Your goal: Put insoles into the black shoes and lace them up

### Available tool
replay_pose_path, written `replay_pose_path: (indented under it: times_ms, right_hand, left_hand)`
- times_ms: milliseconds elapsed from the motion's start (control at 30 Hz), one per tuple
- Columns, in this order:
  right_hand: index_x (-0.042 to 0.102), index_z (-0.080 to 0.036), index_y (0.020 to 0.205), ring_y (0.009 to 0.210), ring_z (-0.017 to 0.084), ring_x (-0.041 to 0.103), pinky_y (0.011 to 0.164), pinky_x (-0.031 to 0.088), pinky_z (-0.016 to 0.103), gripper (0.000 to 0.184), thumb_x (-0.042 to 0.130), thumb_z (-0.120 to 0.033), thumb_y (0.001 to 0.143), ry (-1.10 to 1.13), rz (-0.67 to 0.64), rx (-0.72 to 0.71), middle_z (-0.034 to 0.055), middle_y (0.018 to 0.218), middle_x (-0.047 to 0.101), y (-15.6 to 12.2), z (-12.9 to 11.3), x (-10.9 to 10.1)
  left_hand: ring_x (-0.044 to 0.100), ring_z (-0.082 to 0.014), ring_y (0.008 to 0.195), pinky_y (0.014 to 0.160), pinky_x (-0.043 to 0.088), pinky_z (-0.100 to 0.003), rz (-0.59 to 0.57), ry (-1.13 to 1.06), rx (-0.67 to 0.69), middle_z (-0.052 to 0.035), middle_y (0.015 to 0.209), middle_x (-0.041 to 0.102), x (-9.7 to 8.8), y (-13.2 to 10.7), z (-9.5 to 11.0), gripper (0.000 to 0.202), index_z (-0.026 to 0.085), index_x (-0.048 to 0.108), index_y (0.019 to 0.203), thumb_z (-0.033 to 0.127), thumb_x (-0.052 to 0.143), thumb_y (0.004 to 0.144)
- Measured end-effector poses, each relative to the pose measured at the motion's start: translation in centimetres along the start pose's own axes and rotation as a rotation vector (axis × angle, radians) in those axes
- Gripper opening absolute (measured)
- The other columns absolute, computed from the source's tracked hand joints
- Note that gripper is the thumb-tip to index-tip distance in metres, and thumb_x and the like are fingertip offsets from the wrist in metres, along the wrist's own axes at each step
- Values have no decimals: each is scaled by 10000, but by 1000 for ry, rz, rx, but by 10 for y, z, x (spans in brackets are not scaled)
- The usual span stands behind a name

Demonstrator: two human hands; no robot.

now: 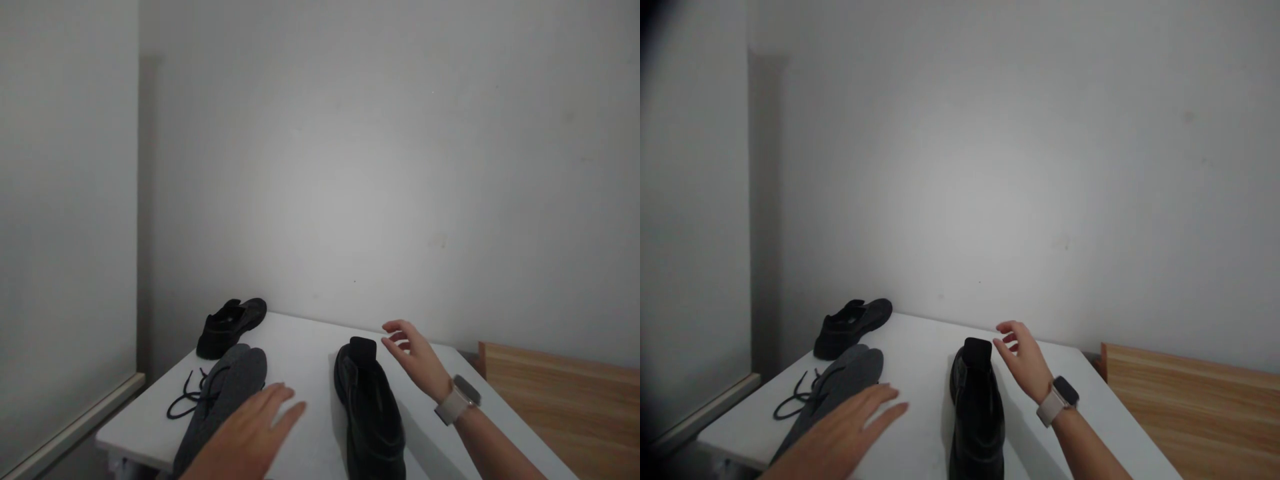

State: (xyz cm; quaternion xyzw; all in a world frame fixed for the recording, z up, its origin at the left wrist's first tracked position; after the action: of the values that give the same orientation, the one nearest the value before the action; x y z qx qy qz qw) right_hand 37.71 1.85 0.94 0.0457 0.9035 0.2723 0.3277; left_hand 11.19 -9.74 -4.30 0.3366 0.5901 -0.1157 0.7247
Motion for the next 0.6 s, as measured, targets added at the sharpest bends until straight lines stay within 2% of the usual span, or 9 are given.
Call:
replay_pose_path:
  times_ms: [67, 133, 200, 267, 300, 367, 467, 533, 600]
  right_hand:
    - [567, -199, 977, 887, 198, 571, 795, 470, 359, 194, 495, -367, 912, -11, 85, -153, 73, 1003, 585, -24, -40, -12]
    - [574, -208, 918, 829, 180, 561, 759, 458, 330, 151, 473, -318, 939, 29, 78, -240, 48, 911, 589, -48, -75, -10]
    - [571, -209, 891, 796, 166, 554, 725, 452, 300, 126, 473, -267, 944, 85, 17, -295, 37, 866, 584, -69, -105, 0]
    - [570, -205, 876, 798, 157, 554, 714, 449, 277, 126, 462, -213, 941, 123, -53, -349, 38, 858, 582, -85, -129, 13]
    - [571, -201, 871, 803, 155, 558, 711, 449, 267, 130, 458, -189, 934, 133, -86, -376, 42, 860, 582, -92, -138, 20]
    - [582, -193, 867, 805, 153, 568, 701, 452, 252, 131, 464, -160, 915, 146, -154, -427, 53, 861, 588, -103, -148, 34]
    - [611, -180, 867, 787, 154, 586, 705, 461, 254, 112, 504, -191, 896, 201, -288, -407, 72, 870, 609, -113, -142, 62]
    - [616, -177, 906, 779, 158, 606, 713, 465, 266, 139, 563, -304, 895, 366, -447, -228, 80, 883, 632, -118, -123, 91]
    - [581, -181, 1011, 799, 169, 636, 724, 469, 279, 357, 631, -493, 845, 676, -616, 37, 86, 910, 658, -127, -107, 124]
  left_hand:
    - [403, -358, 1342, 1104, 345, -489, -130, 62, -255, -139, 1443, 475, -1, -27, -43, 827, 200, 506, 1373, 49, 713, 587]
    - [422, -367, 1328, 1098, 346, -509, -221, 99, -419, -139, 1450, 465, 2, -48, -68, 830, 185, 535, 1350, 2, 653, 549]
    - [490, -346, 1279, 1077, 380, -506, -248, 102, -468, -110, 1433, 492, 7, -59, -79, 765, 218, 574, 1315, 2, 610, 582]
    - [558, -318, 1215, 1039, 433, -492, -212, 105, -440, -75, 1377, 558, 13, -63, -85, 653, 269, 617, 1266, 34, 588, 657]
    - [583, -313, 1186, 1016, 459, -488, -162, 119, -408, -63, 1337, 596, 14, -64, -87, 585, 289, 636, 1242, 71, 591, 700]
    - [619, -305, 1127, 968, 503, -469, 23, 170, -303, -47, 1259, 653, 7, -63, -89, 454, 323, 657, 1206, 187, 609, 775]
    - [616, -271, 1110, 946, 518, -404, 374, 261, -121, -33, 1246, 654, -20, -65, -78, 407, 344, 623, 1239, 287, 577, 839]
    - [597, -242, 1121, 959, 497, -362, 545, 312, -22, -29, 1282, 626, -40, -67, -57, 442, 335, 577, 1292, 246, 521, 862]
    - [596, -225, 1111, 978, 474, -338, 658, 331, 73, -29, 1286, 620, -55, -68, -23, 455, 319, 555, 1316, 216, 484, 879]
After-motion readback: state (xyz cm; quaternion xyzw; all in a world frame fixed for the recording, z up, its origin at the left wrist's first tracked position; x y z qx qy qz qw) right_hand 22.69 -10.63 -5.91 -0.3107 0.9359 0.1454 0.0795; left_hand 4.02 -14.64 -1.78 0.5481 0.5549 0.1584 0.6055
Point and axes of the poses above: each hand's wrist, its own y-axis towards the middle knuckle, its own x-axis out of the palm, z = x × y, the point moved 9 cm from there along y, towards the middle knuckle
